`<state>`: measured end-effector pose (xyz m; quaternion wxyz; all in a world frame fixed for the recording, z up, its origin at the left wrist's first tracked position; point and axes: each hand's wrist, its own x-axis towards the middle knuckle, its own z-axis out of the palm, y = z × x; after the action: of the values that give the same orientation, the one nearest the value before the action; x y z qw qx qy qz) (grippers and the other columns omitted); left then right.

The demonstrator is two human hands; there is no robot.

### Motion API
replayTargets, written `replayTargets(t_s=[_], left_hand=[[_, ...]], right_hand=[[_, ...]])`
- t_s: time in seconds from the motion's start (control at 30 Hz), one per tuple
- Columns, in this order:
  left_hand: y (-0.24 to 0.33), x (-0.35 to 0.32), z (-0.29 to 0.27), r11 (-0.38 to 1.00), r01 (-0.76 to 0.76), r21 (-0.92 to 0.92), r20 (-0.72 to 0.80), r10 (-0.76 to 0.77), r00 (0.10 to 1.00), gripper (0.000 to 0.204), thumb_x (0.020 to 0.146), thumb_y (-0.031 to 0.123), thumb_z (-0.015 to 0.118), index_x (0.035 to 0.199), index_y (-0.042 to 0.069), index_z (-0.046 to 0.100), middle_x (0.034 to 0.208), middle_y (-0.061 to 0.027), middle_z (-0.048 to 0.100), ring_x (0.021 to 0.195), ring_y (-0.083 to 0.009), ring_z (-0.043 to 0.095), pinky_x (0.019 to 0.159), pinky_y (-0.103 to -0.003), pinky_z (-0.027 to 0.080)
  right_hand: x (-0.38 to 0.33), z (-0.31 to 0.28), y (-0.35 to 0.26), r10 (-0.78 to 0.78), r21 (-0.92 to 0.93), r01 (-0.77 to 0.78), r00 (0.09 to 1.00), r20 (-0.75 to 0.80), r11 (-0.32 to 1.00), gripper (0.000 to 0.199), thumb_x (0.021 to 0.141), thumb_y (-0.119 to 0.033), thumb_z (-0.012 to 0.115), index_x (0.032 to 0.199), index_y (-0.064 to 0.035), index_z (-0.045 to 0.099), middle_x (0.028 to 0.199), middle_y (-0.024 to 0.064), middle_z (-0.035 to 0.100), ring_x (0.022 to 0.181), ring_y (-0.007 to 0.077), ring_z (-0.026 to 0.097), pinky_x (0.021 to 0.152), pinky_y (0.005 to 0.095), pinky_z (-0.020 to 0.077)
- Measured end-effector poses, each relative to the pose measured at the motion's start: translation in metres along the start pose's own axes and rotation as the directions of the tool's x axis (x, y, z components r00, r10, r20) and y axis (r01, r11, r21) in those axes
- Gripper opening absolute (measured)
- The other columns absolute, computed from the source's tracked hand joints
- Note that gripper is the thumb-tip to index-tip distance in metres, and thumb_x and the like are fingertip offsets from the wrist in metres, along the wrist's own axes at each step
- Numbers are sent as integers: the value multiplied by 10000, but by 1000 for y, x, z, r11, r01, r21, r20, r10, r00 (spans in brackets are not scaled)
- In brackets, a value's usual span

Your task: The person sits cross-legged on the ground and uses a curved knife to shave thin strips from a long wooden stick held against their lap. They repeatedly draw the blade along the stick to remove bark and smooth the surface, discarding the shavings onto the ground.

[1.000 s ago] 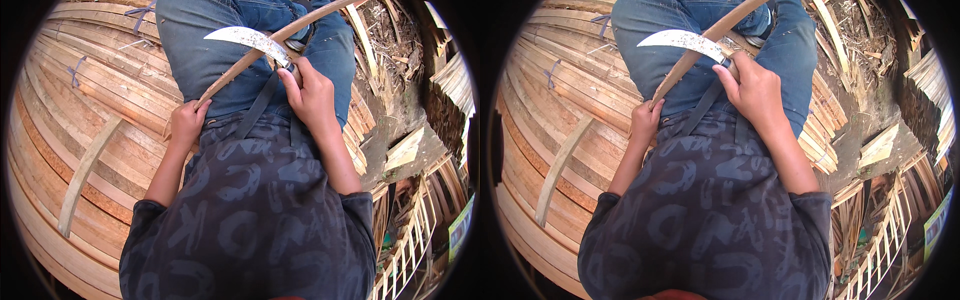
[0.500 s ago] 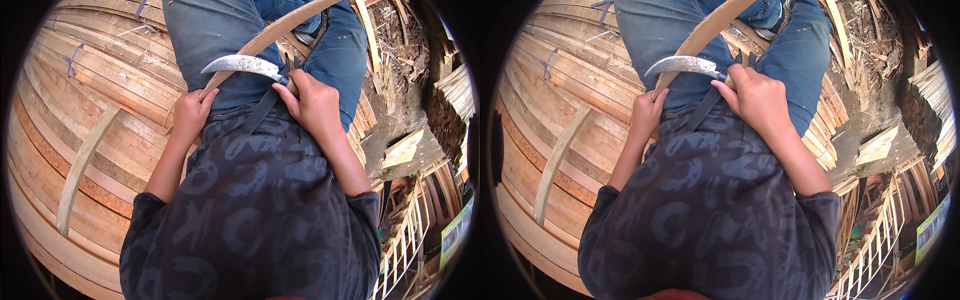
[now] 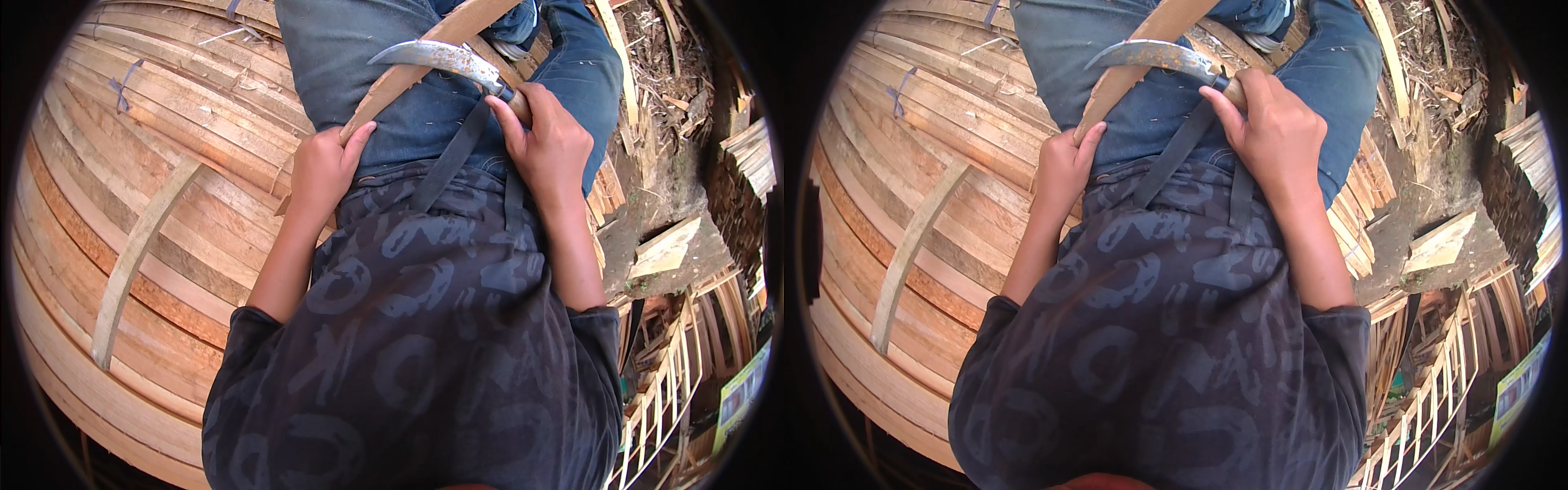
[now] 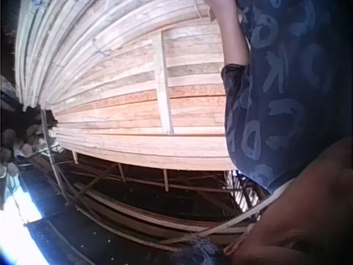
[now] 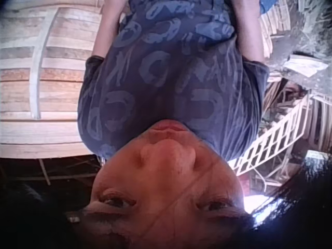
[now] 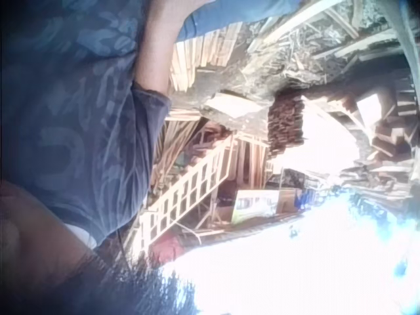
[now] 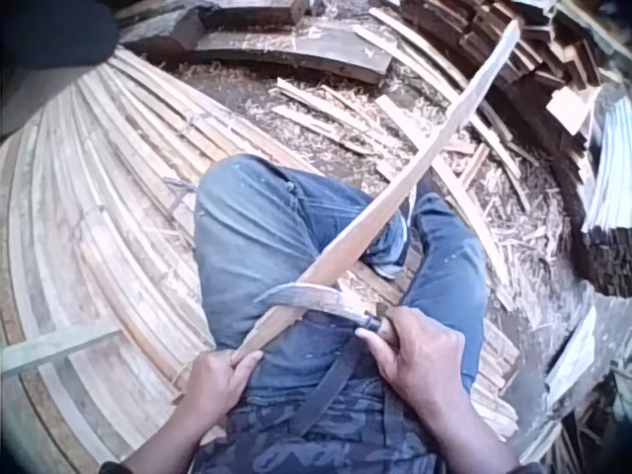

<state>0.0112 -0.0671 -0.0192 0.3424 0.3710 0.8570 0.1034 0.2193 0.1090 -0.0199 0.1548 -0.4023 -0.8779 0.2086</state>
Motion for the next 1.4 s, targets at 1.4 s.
replayTargets(t_s=[1.4], left_hand=[[22,8,-9,954,208,-214,199,-166,966,599,904,472,585,663,-73,640,545,-159,592,500,-249,594,531,-346,464]], right_hand=[[39,38,22,-105,-150,127,984,146,980,446,862,-521,591,738,-94,568,635,81,616,579,306,632,504,401,497]])
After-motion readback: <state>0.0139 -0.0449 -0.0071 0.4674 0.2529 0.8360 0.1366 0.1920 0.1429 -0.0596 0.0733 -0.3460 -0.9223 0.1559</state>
